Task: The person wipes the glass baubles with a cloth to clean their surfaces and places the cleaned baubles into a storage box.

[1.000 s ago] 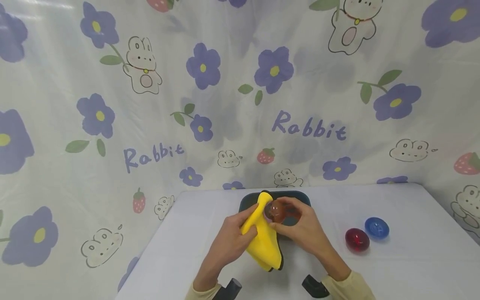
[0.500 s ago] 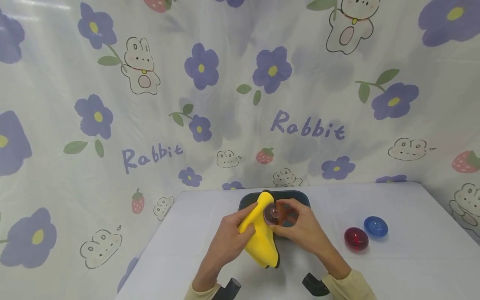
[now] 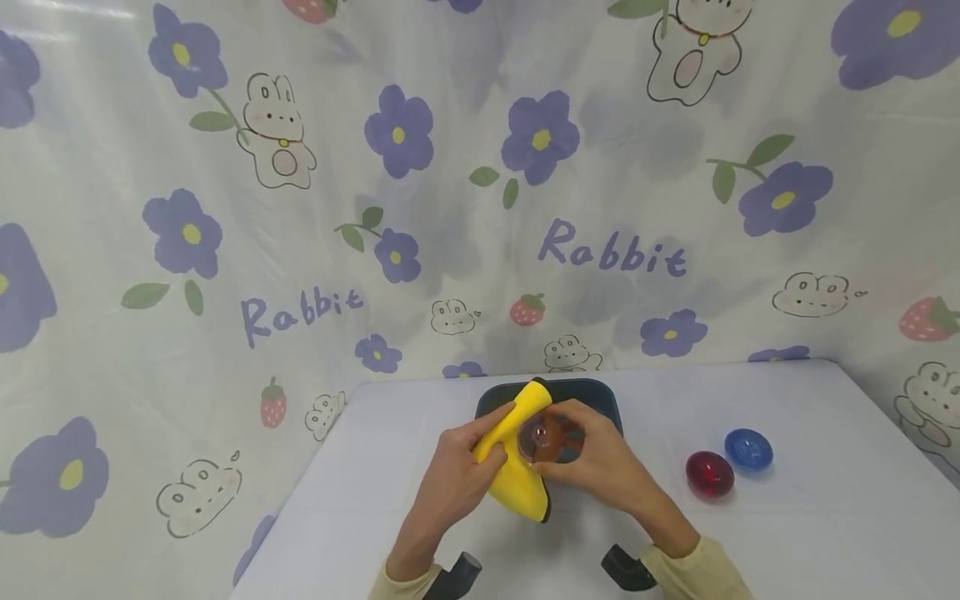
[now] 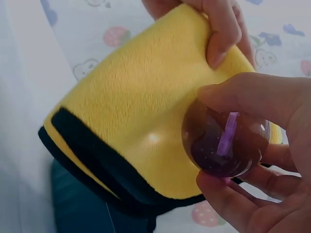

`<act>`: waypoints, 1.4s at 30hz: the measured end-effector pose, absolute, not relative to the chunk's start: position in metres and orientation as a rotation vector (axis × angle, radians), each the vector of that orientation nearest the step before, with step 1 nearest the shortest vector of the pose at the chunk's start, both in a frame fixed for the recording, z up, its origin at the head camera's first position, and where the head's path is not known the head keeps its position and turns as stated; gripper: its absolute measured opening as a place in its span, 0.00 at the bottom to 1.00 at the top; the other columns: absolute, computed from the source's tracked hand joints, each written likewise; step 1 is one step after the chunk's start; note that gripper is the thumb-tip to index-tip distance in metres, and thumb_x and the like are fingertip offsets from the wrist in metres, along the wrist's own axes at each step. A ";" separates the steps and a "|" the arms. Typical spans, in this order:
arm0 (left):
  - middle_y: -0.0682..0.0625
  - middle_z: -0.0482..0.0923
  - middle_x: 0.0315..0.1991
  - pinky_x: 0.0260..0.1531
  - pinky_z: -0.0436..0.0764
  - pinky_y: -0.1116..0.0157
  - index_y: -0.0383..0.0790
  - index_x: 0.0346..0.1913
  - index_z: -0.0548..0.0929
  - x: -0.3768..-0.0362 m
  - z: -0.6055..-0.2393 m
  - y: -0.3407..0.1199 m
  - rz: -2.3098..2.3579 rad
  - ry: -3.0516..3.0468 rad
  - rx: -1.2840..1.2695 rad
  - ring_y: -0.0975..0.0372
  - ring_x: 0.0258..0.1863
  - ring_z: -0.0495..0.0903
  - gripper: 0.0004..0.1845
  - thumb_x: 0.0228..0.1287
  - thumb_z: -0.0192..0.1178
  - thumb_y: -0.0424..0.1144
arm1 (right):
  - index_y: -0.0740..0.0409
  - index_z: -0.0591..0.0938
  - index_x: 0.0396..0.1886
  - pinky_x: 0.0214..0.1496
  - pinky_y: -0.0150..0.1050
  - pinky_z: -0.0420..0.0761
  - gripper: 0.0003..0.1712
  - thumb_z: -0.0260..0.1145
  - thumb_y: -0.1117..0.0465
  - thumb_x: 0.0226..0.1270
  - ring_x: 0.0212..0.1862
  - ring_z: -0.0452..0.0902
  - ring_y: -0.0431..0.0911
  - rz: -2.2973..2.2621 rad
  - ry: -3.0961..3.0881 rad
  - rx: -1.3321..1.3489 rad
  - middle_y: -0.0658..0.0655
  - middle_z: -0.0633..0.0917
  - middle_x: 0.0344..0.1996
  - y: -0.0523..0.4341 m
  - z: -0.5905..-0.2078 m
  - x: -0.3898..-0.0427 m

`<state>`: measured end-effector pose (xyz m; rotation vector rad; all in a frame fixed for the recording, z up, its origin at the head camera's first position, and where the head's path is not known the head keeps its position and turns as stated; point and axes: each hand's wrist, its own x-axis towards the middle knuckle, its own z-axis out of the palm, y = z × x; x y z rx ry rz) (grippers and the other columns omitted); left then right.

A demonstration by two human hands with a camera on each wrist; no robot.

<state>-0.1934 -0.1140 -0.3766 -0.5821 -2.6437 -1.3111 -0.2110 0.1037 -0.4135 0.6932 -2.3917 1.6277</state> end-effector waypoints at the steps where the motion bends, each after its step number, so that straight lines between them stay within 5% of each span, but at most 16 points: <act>1: 0.44 0.87 0.51 0.35 0.81 0.74 0.48 0.71 0.78 -0.194 -0.377 -0.114 -1.304 -2.644 -0.590 0.68 0.31 0.78 0.28 0.67 0.56 0.35 | 0.54 0.80 0.62 0.54 0.35 0.86 0.37 0.83 0.58 0.51 0.48 0.82 0.41 1.635 -2.390 0.704 0.55 0.82 0.57 0.103 -0.414 -0.211; 24: 0.44 0.85 0.53 0.39 0.82 0.75 0.41 0.74 0.73 -0.202 -0.382 -0.116 -1.368 -2.689 -0.666 0.69 0.34 0.79 0.30 0.69 0.57 0.37 | 0.51 0.79 0.62 0.53 0.36 0.87 0.36 0.81 0.67 0.52 0.52 0.81 0.42 1.745 -2.179 0.756 0.56 0.80 0.59 0.096 -0.414 -0.207; 42: 0.47 0.85 0.49 0.39 0.81 0.74 0.44 0.74 0.73 -0.201 -0.379 -0.116 -1.411 -2.739 -0.634 0.68 0.34 0.80 0.30 0.69 0.58 0.38 | 0.46 0.80 0.61 0.55 0.31 0.84 0.33 0.81 0.61 0.55 0.52 0.82 0.38 1.624 -2.200 0.672 0.51 0.83 0.56 0.096 -0.416 -0.209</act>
